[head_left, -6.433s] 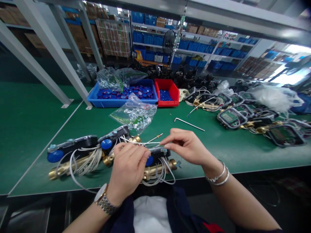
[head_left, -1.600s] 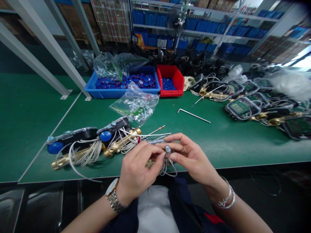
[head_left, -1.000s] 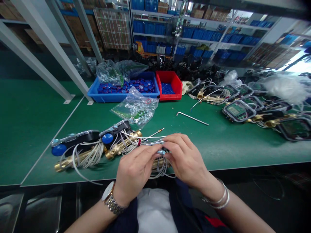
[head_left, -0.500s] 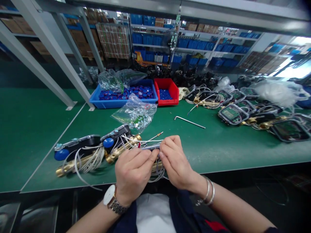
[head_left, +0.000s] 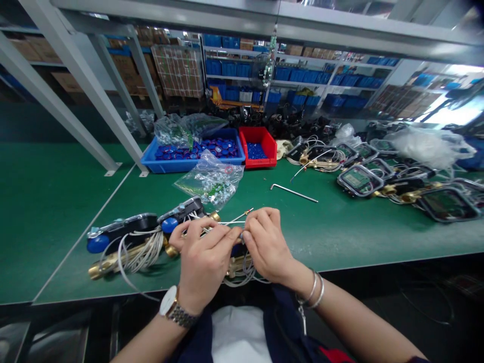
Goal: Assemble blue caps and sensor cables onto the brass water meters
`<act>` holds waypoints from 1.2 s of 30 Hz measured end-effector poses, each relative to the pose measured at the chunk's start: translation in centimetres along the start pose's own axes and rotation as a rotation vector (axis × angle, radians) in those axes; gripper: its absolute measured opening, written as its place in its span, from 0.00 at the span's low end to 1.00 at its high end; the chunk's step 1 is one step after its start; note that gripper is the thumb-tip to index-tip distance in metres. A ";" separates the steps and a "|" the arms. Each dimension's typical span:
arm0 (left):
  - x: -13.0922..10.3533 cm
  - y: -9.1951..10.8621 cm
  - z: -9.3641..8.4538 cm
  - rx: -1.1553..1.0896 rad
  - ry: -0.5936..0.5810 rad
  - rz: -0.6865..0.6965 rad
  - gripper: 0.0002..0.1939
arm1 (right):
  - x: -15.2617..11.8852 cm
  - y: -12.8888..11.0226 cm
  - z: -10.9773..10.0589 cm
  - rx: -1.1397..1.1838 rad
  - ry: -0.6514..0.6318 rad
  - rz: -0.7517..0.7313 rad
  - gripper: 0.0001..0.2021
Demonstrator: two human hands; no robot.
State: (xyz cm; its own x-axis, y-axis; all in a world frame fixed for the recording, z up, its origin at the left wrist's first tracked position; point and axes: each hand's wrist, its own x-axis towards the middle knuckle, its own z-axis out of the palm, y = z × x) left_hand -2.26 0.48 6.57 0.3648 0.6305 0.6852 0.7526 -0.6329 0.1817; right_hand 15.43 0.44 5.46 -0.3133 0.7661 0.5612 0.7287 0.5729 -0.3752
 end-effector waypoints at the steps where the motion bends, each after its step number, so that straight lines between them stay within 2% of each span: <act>1: 0.0 0.0 0.1 -0.034 -0.040 -0.015 0.09 | -0.1 0.2 0.2 -0.067 0.048 -0.054 0.06; 2: 0.1 0.0 0.1 -0.060 -0.064 -0.029 0.09 | -0.1 0.3 0.4 -0.123 0.088 -0.097 0.04; 4: 0.0 0.0 0.4 -0.064 -0.029 -0.052 0.08 | -0.2 0.4 0.7 -0.139 0.088 -0.096 0.06; 7: 0.0 0.1 0.7 -0.018 0.062 -0.072 0.07 | -0.1 0.5 0.8 -0.001 -0.029 0.059 0.13; 9: 0.0 0.0 0.7 -0.045 0.013 -0.091 0.08 | 0.0 0.5 0.7 0.007 -0.038 0.054 0.12; 11: 0.2 -0.1 0.5 -0.097 -0.076 -0.120 0.10 | -0.1 0.7 0.6 -0.077 0.017 -0.049 0.06; 13: 0.5 -0.2 0.5 -0.133 -0.102 -0.150 0.10 | -0.2 0.8 0.7 -0.132 0.037 -0.100 0.03; 17: 0.9 -0.7 0.7 -0.137 -0.063 -0.139 0.09 | -0.2 1.1 0.8 -0.141 -0.020 -0.030 0.06; 23: 1.4 -1.3 0.9 -0.163 -0.218 -0.094 0.12 | 0.2 1.7 0.3 -0.214 -0.006 -0.167 0.03; 25: 1.4 -1.1 0.9 -0.128 -0.157 -0.083 0.11 | 0.3 1.3 0.4 -0.132 -0.033 -0.090 0.07; 28: 1.4 -0.9 0.9 -0.060 0.004 -0.078 0.08 | 0.5 0.9 0.5 0.003 -0.059 0.079 0.12; 30: 1.3 -1.0 0.9 -0.074 -0.015 -0.086 0.09 | 0.5 1.0 0.5 -0.029 -0.034 0.046 0.09; 33: 1.2 -1.2 0.8 -0.163 -0.149 -0.103 0.11 | 0.5 1.3 0.4 -0.138 0.012 -0.132 0.03; 34: 1.1 -1.2 0.8 -0.172 -0.147 -0.104 0.10 | 0.4 1.4 0.5 -0.140 0.008 -0.159 0.04; 36: 1.0 -1.0 0.9 -0.133 -0.072 -0.094 0.08 | 0.4 1.3 0.6 -0.076 -0.020 -0.095 0.07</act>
State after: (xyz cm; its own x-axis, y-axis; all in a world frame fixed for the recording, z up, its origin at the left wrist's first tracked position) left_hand -2.13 2.13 6.42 0.3378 0.7174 0.6093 0.7077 -0.6204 0.3380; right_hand 15.83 1.68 4.74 -0.3946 0.7152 0.5769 0.7391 0.6201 -0.2632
